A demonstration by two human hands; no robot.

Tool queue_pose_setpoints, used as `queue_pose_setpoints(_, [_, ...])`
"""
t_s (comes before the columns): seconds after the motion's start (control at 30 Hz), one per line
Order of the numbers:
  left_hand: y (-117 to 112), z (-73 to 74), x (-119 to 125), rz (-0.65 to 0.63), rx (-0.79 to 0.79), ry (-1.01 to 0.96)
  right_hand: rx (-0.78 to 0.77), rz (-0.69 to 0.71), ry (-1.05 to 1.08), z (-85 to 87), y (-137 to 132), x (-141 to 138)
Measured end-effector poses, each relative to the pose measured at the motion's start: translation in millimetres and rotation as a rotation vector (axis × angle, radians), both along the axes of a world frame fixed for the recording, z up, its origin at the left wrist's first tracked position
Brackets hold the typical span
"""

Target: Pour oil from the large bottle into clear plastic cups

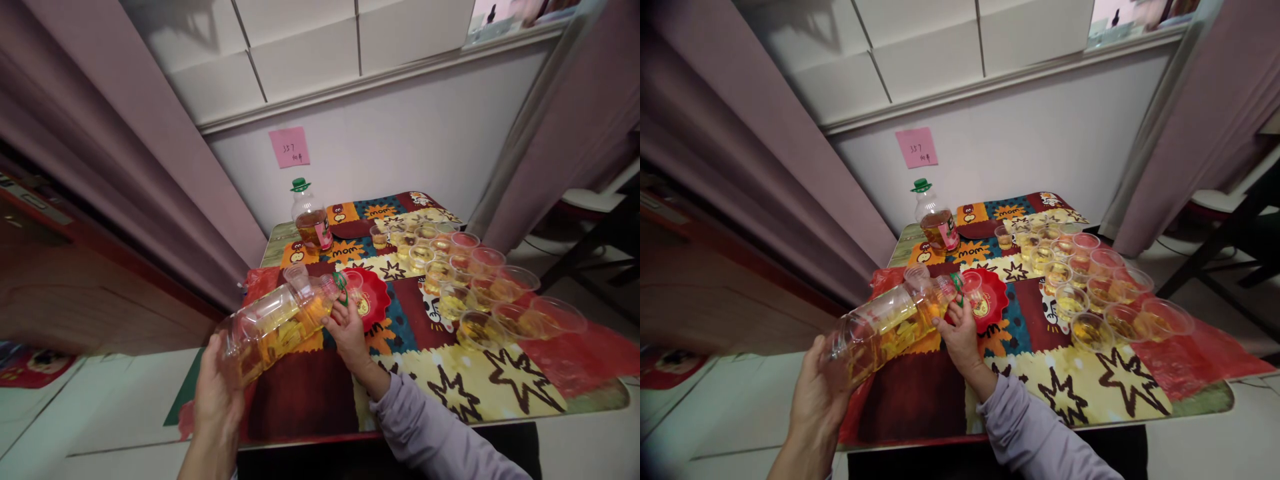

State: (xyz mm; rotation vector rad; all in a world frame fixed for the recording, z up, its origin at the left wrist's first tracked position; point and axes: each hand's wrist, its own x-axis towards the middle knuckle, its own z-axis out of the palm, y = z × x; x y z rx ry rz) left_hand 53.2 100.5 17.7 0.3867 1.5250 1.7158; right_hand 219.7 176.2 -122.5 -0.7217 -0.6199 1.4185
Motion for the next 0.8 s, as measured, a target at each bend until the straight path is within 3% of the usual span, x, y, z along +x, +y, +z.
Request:
queue_pose_setpoints(0.6, [2.9,9.6,5.5,0.019,-0.008,0.004,-0.007,-0.014,-0.002,-2.3,0.9,-1.7])
queue_pose_setpoints(0.8, [1.8,5.5,-0.7,-0.005,-0.014,0.013,-0.027,-0.02,0.003,-4.4,2.0,-2.6])
